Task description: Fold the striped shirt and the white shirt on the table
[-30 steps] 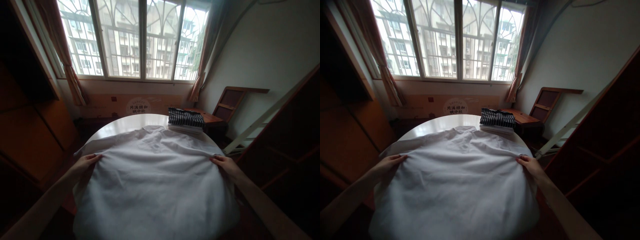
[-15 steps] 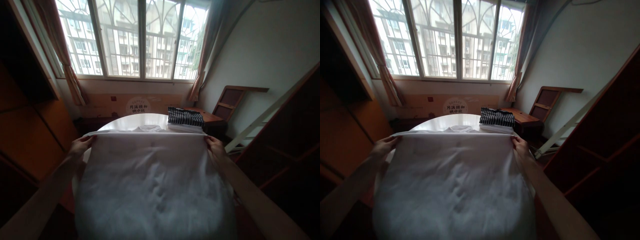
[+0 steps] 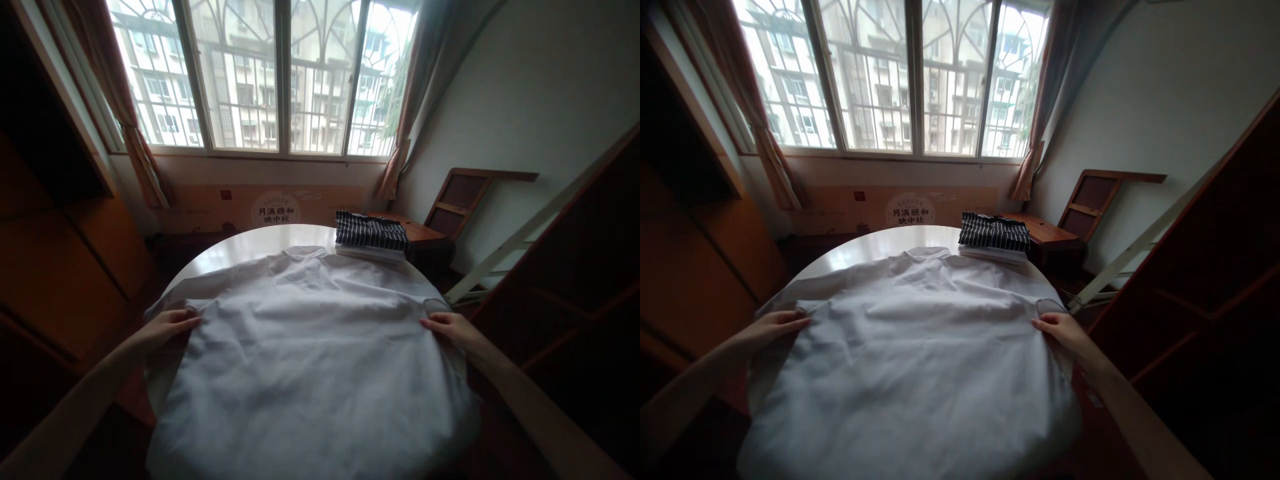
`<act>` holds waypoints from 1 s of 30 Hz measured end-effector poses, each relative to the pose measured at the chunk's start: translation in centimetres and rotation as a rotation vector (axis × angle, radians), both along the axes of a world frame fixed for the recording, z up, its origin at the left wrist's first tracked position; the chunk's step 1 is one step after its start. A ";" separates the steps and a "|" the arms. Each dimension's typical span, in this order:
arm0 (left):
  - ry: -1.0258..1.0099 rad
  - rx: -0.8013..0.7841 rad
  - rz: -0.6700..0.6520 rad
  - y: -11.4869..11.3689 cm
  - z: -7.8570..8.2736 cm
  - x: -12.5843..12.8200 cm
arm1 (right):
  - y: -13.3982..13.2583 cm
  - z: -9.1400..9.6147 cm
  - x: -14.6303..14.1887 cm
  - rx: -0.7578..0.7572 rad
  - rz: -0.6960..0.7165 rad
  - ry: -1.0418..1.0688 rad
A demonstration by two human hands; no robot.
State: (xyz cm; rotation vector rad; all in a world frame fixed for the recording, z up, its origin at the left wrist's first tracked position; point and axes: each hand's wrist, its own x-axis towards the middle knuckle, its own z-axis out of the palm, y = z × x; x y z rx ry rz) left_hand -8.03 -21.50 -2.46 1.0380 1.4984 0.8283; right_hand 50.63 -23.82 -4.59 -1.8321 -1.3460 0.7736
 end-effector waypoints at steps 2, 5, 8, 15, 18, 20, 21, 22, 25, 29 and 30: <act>0.081 0.069 0.013 -0.1 0.0 0.5 | -0.1 0.1 -0.3 0.018 0.011 -0.054; 0.234 0.239 0.067 0.1 -0.8 1.2 | 0.1 -0.4 -1.3 0.131 -0.081 -0.119; 0.440 0.356 0.210 0.4 -1.9 1.6 | 0.5 -1.3 -2.3 0.225 -0.217 -0.240; 0.435 0.387 0.341 0.5 -2.2 2.2 | 0.1 -0.9 -2.4 0.169 -0.160 -0.255; 0.233 0.273 0.266 -0.4 -1.8 2.3 | -1.2 0.8 -1.9 0.018 0.026 -0.048; 0.049 0.172 0.177 -1.4 -1.4 2.2 | -2.4 2.0 -1.6 -0.062 0.139 0.044; -0.025 0.127 0.130 -2.0 -1.2 2.1 | -3.0 2.4 -1.4 -0.087 0.170 0.061; -0.073 0.084 0.088 -2.6 -1.0 2.0 | -3.6 2.7 -1.2 -0.106 0.187 0.059; -0.073 -0.016 0.011 -4.1 -0.2 1.5 | -4.7 2.7 -0.7 -0.153 0.185 -0.053; 0.017 -0.037 -0.009 -5.0 0.5 1.4 | -5.0 2.0 -0.9 -0.134 0.139 -0.282; 0.045 -0.013 -0.007 -5.0 0.4 1.5 | -5.0 1.8 -1.1 -0.102 0.106 -0.306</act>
